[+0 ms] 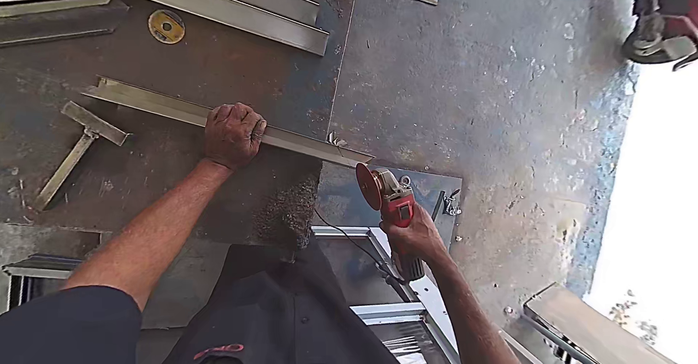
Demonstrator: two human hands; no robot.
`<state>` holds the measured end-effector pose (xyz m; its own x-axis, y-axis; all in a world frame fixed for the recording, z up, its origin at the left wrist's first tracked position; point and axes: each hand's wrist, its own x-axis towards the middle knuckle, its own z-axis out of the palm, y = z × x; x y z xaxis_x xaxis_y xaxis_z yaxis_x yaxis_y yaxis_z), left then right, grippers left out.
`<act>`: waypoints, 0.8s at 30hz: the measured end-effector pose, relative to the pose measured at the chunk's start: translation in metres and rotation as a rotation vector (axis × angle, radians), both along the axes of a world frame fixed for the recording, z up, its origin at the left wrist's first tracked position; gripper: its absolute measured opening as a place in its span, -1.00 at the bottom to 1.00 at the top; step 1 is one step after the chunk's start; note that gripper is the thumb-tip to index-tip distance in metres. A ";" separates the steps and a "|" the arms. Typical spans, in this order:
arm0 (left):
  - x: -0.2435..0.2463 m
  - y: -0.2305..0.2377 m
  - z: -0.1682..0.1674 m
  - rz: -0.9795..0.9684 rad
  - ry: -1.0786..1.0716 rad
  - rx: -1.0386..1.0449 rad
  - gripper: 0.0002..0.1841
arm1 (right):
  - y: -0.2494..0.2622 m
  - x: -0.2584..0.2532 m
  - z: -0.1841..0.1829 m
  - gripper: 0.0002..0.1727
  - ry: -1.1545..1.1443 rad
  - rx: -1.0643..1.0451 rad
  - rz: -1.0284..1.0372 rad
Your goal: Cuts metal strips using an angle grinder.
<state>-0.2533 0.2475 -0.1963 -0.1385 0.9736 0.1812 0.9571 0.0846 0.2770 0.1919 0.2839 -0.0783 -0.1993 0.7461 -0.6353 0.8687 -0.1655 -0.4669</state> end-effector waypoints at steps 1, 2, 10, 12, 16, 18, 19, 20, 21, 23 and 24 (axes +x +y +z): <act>0.000 0.001 0.000 0.000 0.002 0.003 -0.54 | 0.003 0.000 -0.002 -0.11 0.007 -0.007 0.007; 0.000 0.001 0.000 0.001 0.007 0.004 -0.54 | 0.005 0.001 -0.004 -0.11 0.013 -0.017 0.015; 0.000 0.001 -0.001 0.001 0.030 0.012 -0.55 | 0.016 -0.004 -0.010 -0.09 -0.012 -0.014 0.082; 0.000 0.001 -0.002 0.000 0.033 0.016 -0.56 | 0.017 -0.005 -0.011 -0.10 -0.001 -0.016 0.071; 0.000 0.001 -0.001 -0.005 0.028 0.020 -0.55 | 0.018 -0.009 -0.009 -0.12 -0.008 -0.009 0.061; 0.000 0.001 -0.001 -0.007 0.026 0.018 -0.55 | 0.019 -0.011 -0.008 -0.13 -0.006 -0.007 0.049; 0.000 0.002 -0.001 -0.006 0.028 0.017 -0.54 | 0.020 -0.013 -0.008 -0.13 -0.006 -0.004 0.046; 0.000 0.002 -0.002 -0.006 0.028 0.018 -0.54 | 0.020 -0.014 -0.007 -0.14 -0.010 -0.002 0.050; 0.000 0.002 -0.002 -0.008 0.028 0.019 -0.54 | 0.021 -0.015 -0.008 -0.14 -0.014 0.000 0.053; 0.000 0.002 -0.001 -0.006 0.024 0.005 -0.54 | 0.023 -0.017 -0.008 -0.11 -0.031 0.003 0.071; 0.000 0.001 -0.001 -0.003 0.018 0.001 -0.54 | 0.024 -0.017 -0.008 -0.10 -0.043 0.005 0.081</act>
<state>-0.2532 0.2489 -0.1977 -0.1322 0.9738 0.1849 0.9623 0.0814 0.2594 0.1751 0.3079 -0.0864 -0.2315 0.7321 -0.6407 0.8983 -0.0919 -0.4296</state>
